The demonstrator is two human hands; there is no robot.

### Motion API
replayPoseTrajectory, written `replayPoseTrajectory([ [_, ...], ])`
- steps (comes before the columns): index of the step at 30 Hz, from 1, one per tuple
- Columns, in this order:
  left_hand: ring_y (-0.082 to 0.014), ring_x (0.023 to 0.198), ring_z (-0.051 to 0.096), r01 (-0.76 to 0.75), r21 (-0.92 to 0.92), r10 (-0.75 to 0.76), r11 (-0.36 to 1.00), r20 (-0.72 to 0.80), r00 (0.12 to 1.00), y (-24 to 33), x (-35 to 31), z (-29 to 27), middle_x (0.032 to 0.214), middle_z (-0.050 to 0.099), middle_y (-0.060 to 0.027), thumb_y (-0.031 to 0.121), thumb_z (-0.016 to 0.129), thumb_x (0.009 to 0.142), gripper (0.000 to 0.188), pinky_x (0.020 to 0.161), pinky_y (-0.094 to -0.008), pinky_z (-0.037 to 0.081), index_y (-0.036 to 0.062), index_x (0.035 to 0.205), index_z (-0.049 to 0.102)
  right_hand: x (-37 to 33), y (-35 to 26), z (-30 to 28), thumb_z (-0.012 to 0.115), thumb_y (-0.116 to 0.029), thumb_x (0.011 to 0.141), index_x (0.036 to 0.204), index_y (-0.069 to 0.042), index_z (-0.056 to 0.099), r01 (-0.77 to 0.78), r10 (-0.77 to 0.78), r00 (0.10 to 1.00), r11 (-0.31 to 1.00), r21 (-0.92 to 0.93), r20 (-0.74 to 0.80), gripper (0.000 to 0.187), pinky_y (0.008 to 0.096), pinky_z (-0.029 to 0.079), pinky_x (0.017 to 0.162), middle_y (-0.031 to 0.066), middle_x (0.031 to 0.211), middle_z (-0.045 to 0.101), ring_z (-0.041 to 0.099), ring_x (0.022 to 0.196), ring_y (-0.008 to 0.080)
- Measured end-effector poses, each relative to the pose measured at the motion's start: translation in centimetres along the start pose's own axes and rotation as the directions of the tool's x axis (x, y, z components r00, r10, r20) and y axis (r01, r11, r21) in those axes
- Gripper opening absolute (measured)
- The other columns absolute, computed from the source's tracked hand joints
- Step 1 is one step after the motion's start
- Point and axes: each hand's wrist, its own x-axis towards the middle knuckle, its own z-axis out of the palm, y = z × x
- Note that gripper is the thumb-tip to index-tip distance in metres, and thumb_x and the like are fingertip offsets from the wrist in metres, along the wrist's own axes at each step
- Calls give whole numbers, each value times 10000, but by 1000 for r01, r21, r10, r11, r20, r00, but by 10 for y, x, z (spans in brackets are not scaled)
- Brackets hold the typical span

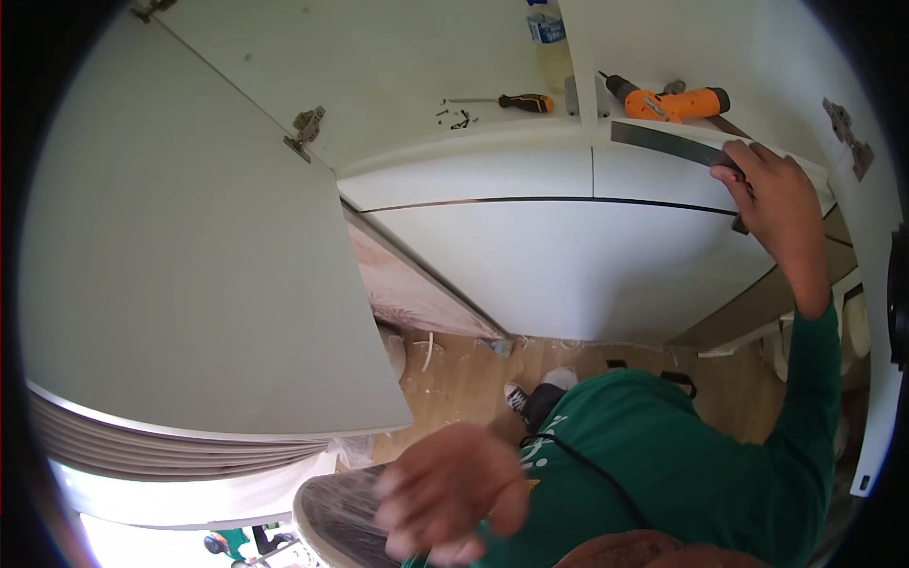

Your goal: The person measures a cabinet door using a metal ruler and pencil, then positions a small hinge component and secures it with a screw.

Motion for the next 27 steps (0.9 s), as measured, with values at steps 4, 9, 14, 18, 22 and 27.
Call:
replayPoseTrajectory([
  [4,-280,1102,583,240,363,-154,900,-252,956,-34,31,-50,1248,550,-158,337,606,1010,474,984,-400,495,13,1344,510,-17,6,-5,694,-201,951,982,-64,603,-113,109,993,988,109,44,168,430,488,629,89,875,698,643,694,336],
  [9,-223,1053,613,489,366,-516,792,-28,856,-54,11,-45,1144,589,-189,252,711,932,637,794,-280,556,-44,1431,447,-26,20,-7,673,-209,977,987,-46,603,-118,128,990,981,151,-58,178,411,483,624,97,882,704,631,684,326],
  [14,-191,958,580,391,18,-390,920,-30,920,-54,0,27,1204,484,-149,93,867,772,728,734,-286,519,-51,1376,487,-40,34,-31,676,-234,988,1034,-35,624,-277,290,956,938,209,-36,211,382,464,614,110,811,667,579,657,291],
  [18,-229,1055,516,426,24,-422,904,194,885,-52,-7,88,1278,418,-150,30,887,724,739,802,-344,500,3,1368,526,-55,30,-36,689,-241,986,1046,-28,640,-328,343,939,902,281,-2,227,386,460,630,130,782,642,571,668,289],
  [22,-244,1111,440,408,54,-399,911,359,844,-66,-13,142,1290,393,-143,60,870,781,698,839,-339,462,39,1392,532,-53,44,-31,674,-270,993,1039,-18,639,-193,202,977,974,116,-71,259,411,467,661,147,783,648,592,690,320],
  [27,-271,1120,434,404,-136,-290,905,498,818,-85,-12,179,1312,378,-175,89,720,930,512,904,-404,442,36,1405,536,-2,110,-20,624,-308,1009,1020,21,622,-151,157,986,983,-104,53,329,487,470,760,231,897,662,616,850,423],
])
